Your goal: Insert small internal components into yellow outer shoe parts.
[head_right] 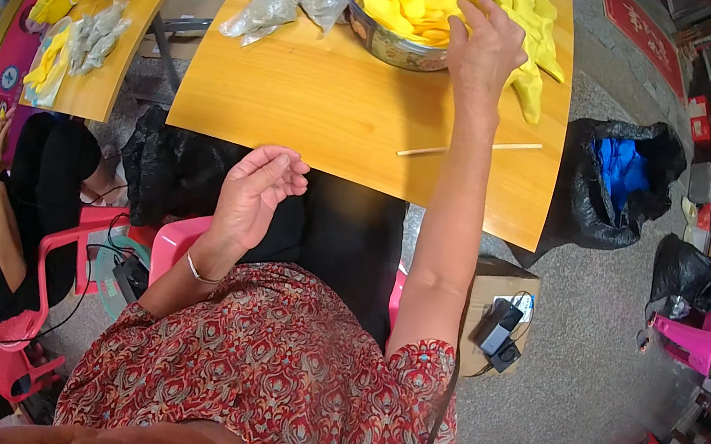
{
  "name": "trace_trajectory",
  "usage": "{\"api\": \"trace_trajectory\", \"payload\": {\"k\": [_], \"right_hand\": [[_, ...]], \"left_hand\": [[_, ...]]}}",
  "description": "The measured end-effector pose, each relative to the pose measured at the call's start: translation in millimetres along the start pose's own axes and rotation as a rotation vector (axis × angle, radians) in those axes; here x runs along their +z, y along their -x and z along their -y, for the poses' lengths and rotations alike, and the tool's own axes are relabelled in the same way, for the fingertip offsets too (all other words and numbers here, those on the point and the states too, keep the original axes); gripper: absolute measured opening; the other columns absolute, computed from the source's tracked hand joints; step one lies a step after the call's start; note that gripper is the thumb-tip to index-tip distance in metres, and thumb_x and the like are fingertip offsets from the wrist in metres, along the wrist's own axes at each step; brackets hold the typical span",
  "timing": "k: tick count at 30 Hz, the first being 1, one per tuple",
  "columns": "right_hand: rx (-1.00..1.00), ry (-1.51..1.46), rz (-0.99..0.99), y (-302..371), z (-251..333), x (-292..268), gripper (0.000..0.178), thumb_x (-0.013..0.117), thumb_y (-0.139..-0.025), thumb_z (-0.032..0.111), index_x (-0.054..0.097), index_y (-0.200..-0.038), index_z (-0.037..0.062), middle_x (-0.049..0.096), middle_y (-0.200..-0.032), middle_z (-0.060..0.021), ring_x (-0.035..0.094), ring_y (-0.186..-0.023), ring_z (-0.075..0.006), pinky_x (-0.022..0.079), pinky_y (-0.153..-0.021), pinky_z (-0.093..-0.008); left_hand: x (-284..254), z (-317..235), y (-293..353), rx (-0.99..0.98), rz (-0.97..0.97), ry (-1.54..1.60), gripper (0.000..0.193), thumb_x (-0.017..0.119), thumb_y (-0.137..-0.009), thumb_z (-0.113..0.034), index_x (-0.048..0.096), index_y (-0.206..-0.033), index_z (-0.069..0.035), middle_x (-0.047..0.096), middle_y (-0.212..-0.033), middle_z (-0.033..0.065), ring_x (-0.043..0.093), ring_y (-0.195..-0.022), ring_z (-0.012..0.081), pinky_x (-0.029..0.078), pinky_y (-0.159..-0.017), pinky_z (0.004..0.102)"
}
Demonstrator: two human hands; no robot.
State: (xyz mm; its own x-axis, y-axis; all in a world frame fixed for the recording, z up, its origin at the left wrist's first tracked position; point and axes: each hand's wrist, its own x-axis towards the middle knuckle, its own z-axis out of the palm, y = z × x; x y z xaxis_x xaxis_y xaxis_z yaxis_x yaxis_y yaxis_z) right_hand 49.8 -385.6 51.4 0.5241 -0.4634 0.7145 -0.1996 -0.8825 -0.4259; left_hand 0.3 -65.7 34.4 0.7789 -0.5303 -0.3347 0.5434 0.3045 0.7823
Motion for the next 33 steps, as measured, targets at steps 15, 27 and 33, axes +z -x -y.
{"api": "trace_trajectory", "payload": {"k": [15, 27, 33], "right_hand": [[-0.077, -0.168, -0.063, -4.4, 18.7, -16.2, 0.022, 0.073, -0.077, 0.011, 0.072, -0.099, 0.007, 0.07, -0.097, -0.0045, 0.064, -0.084, -0.0193, 0.045, -0.07, -0.0316], [0.507, -1.18, 0.651, 123.7, 140.6, -57.4, 0.015, 0.068, -0.085, 0.006, 0.067, -0.097, -0.0021, 0.066, -0.086, 0.0, 0.058, -0.079, -0.0053, 0.047, -0.071, -0.0198], [0.543, -0.977, 0.432, 105.1, 136.7, -16.4, 0.019, 0.067, -0.086, 0.013, 0.068, -0.095, -0.0039, 0.067, -0.084, -0.004, 0.06, -0.074, -0.0074, 0.047, -0.07, -0.0209]], "left_hand": [[2.3, -10.5, 15.3, 0.075, 0.013, -0.028, 0.014, 0.054, -0.095, -0.01, 0.061, -0.103, -0.002, 0.066, -0.095, 0.0104, 0.062, -0.084, 0.0159, 0.05, -0.079, 0.0306], [7.3, -31.0, -9.1, 0.208, 0.101, 0.123, 0.022, 0.057, -0.094, -0.012, 0.058, -0.115, -0.006, 0.062, -0.115, 0.0075, 0.058, -0.105, 0.0167, 0.046, -0.092, 0.0359], [-11.1, -49.9, -2.0, 0.256, 0.009, 0.311, 0.024, 0.058, -0.094, -0.01, 0.056, -0.116, -0.004, 0.063, -0.113, 0.0074, 0.059, -0.107, 0.0191, 0.045, -0.097, 0.0388]]}}
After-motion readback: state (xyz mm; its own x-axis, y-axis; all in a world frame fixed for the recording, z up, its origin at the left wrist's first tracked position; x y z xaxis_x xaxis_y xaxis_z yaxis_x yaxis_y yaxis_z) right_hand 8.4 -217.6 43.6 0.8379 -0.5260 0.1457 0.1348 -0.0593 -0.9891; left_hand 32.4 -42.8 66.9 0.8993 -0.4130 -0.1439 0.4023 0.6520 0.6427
